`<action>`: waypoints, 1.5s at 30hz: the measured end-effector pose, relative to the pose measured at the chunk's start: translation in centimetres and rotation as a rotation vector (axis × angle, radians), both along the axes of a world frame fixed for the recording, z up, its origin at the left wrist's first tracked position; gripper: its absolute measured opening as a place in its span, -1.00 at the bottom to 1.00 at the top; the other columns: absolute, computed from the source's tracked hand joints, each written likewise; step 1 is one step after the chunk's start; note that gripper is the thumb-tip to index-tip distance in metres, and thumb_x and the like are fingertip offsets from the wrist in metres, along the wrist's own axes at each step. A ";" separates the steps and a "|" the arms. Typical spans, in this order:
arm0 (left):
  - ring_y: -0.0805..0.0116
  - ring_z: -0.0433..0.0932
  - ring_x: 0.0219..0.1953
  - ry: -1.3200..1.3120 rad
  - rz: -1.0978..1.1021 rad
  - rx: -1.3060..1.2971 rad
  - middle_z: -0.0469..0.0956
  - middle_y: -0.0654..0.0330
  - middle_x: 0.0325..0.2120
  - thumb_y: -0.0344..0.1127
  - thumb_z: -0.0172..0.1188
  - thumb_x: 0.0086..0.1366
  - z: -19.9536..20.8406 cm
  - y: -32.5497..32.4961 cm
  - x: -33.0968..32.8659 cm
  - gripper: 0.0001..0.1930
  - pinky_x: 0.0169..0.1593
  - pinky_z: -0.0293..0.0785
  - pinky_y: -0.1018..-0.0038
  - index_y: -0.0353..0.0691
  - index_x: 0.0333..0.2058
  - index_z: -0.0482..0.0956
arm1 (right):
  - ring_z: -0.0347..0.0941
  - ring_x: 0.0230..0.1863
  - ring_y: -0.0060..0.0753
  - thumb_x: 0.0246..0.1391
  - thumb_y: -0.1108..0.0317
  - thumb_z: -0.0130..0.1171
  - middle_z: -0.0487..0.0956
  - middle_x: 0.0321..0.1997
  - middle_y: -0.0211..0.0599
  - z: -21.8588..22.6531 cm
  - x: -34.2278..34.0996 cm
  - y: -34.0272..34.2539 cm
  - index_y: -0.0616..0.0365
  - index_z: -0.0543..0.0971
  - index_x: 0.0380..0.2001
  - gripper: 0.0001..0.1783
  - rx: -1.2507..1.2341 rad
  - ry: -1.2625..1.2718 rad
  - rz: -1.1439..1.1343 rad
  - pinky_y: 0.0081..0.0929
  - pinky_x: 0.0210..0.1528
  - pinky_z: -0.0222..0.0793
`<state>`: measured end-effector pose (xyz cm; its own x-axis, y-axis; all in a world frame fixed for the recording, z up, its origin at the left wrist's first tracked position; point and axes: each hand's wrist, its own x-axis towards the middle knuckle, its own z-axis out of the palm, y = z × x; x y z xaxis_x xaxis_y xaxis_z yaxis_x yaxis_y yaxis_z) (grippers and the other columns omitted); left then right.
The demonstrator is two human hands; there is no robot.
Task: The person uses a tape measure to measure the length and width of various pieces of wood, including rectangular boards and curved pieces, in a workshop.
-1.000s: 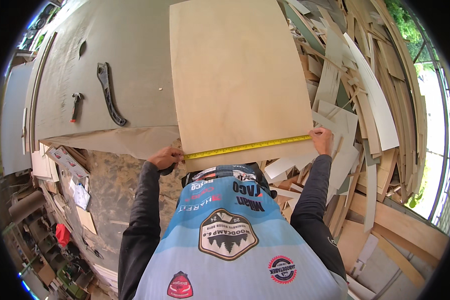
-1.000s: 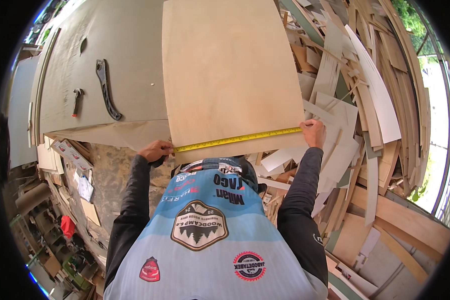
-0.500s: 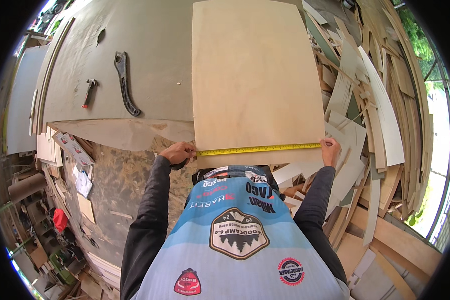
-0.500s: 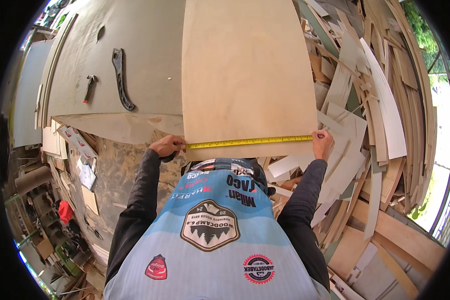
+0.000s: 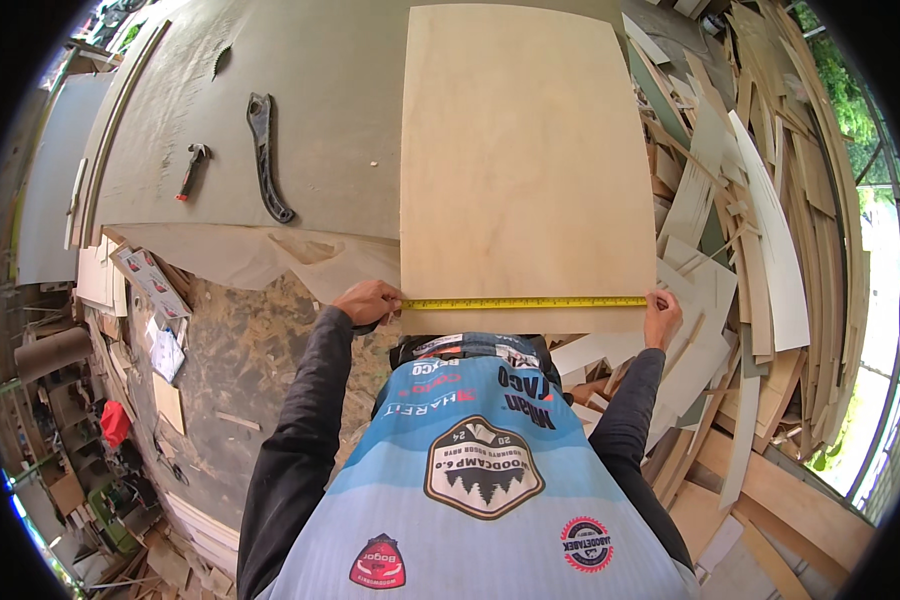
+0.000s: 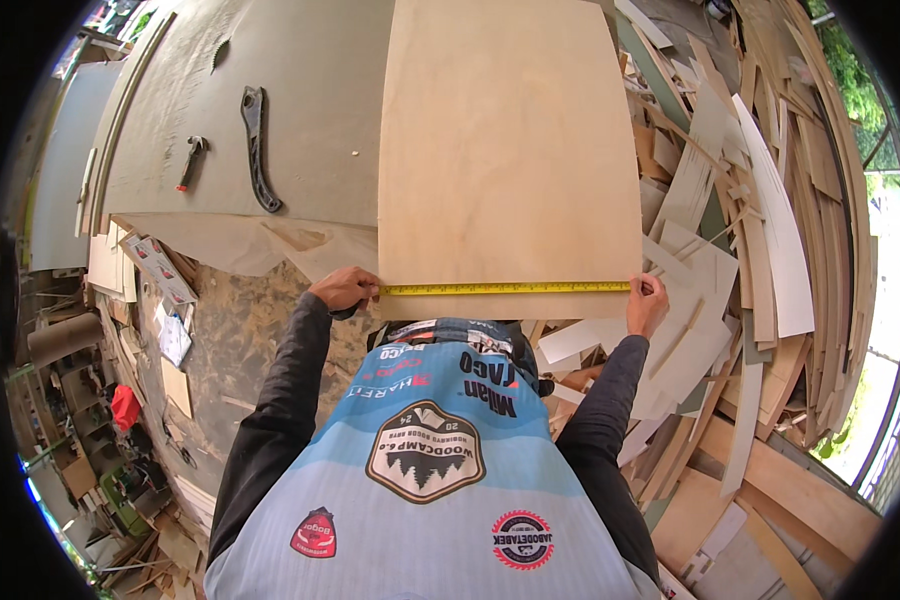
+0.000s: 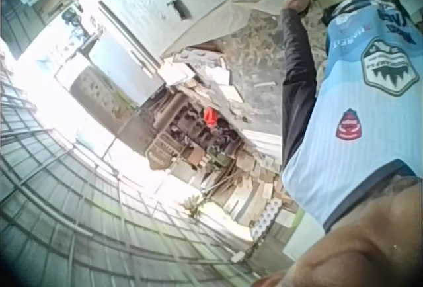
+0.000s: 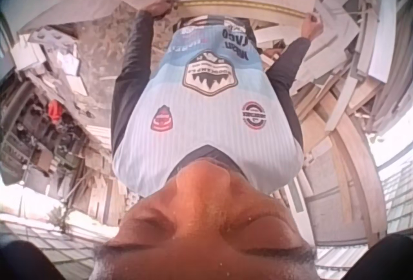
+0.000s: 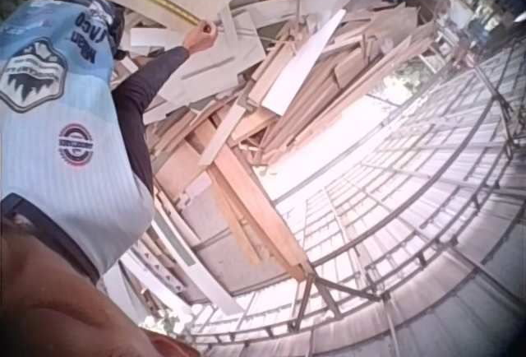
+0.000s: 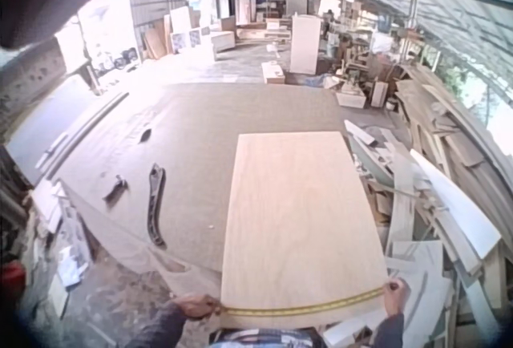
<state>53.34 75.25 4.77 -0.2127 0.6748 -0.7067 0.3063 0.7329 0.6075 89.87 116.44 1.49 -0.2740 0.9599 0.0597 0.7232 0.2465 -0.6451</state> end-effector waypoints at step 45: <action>0.30 0.54 -0.61 0.078 -0.037 -0.219 0.50 0.19 -0.77 0.19 -0.03 0.21 -1.6 1.6 0.1 -0.40 -0.41 0.41 0.33 -0.24 -0.71 0.57 | 0.56 -0.37 -0.33 -0.04 0.38 0.33 0.61 -0.32 -0.17 -0.8 0.5 -0.5 0.31 0.64 -0.31 -0.76 0.038 0.056 -0.012 -0.44 -0.29 0.49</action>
